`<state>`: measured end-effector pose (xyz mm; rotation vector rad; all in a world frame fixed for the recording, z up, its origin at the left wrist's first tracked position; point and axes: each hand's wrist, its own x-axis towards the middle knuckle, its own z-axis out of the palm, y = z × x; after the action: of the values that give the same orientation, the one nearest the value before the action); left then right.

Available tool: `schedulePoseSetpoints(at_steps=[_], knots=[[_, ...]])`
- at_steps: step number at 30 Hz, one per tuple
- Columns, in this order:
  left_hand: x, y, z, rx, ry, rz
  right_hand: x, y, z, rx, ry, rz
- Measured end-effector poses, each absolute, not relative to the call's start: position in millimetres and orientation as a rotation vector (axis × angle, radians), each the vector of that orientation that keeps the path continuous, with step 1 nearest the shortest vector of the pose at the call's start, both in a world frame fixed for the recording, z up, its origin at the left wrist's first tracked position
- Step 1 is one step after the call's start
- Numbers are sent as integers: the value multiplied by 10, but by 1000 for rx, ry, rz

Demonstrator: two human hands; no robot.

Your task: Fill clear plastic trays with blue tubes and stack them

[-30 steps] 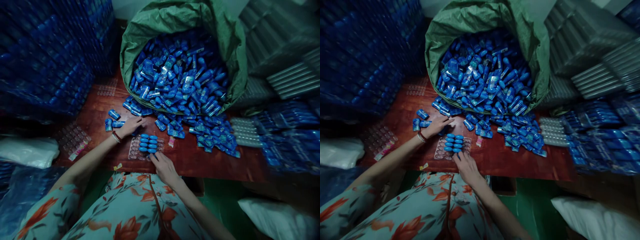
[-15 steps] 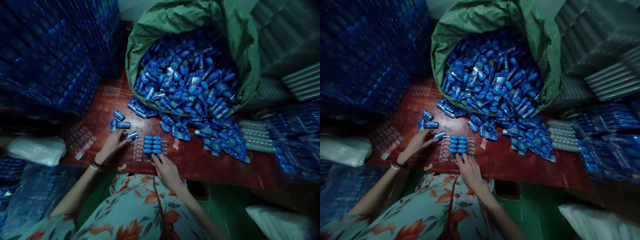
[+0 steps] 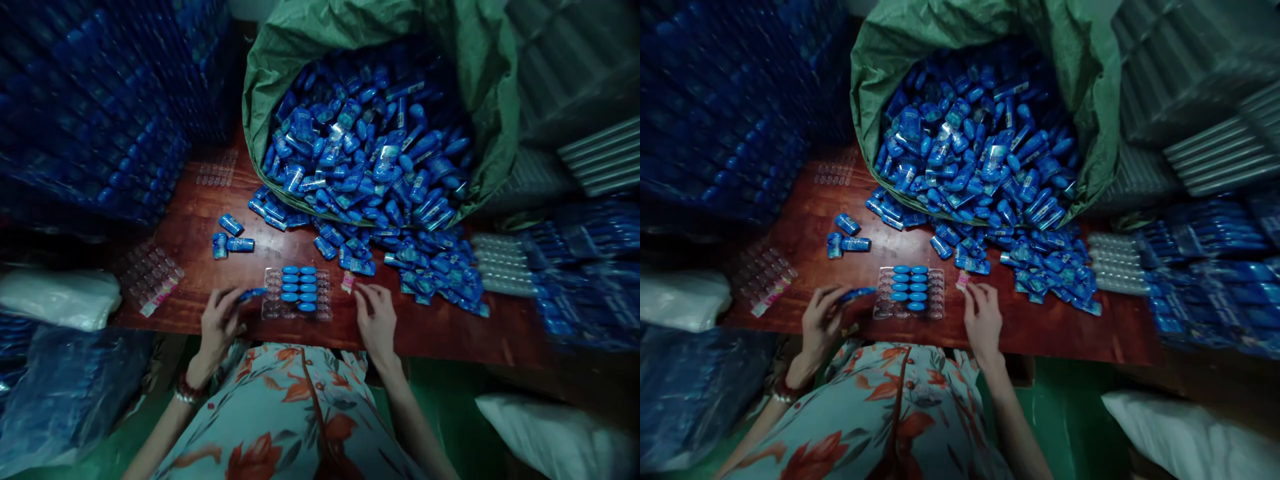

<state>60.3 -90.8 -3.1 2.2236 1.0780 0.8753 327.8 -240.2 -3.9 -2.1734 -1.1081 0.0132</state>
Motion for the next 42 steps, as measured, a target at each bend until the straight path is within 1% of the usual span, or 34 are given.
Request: schedulePoseSetpoints(at_steps=[3, 8, 15, 17, 20, 24, 26, 29, 32, 35, 37, 39, 42], knots=[[690, -1167, 34, 2385, 827, 704, 3622, -2293, -181, -2281, -986, 131], [955, -1178, -118, 2595, 656, 659, 3872, -2086, -336, -2398, -1012, 289], [1072, -1019, -47, 2812, 395, 312, 3823, -2098, -345, -2418, -1186, 198], [1110, -976, -40, 2845, 342, 265, 3802, -2120, -349, -2421, -1195, 199], [1144, -920, -75, 2862, 321, 333, 3779, -2165, -358, -2373, -1232, 236], [1112, -918, -117, 2795, 371, 645, 3778, -2263, -376, -2228, -1222, 319], [1084, -913, -111, 2674, 468, 756, 3803, -2302, -388, -2181, -1123, 361], [1068, -799, -87, 2479, 702, 815, 3864, -2302, -398, -2151, -1008, 423], [1071, -544, -70, 2327, 948, 850, 3900, -2242, -385, -2191, -999, 430], [1088, -287, -25, 2215, 1047, 920, 3864, -2202, -367, -2199, -1018, 410], [1152, -200, 50, 2207, 1016, 959, 3799, -2216, -371, -2169, -1019, 444], [1314, -203, 163, 2260, 895, 918, 3712, -2255, -395, -2151, -997, 475], [1799, -319, 334, 2486, 455, 661, 3576, -2318, -449, -2158, -919, 424]])
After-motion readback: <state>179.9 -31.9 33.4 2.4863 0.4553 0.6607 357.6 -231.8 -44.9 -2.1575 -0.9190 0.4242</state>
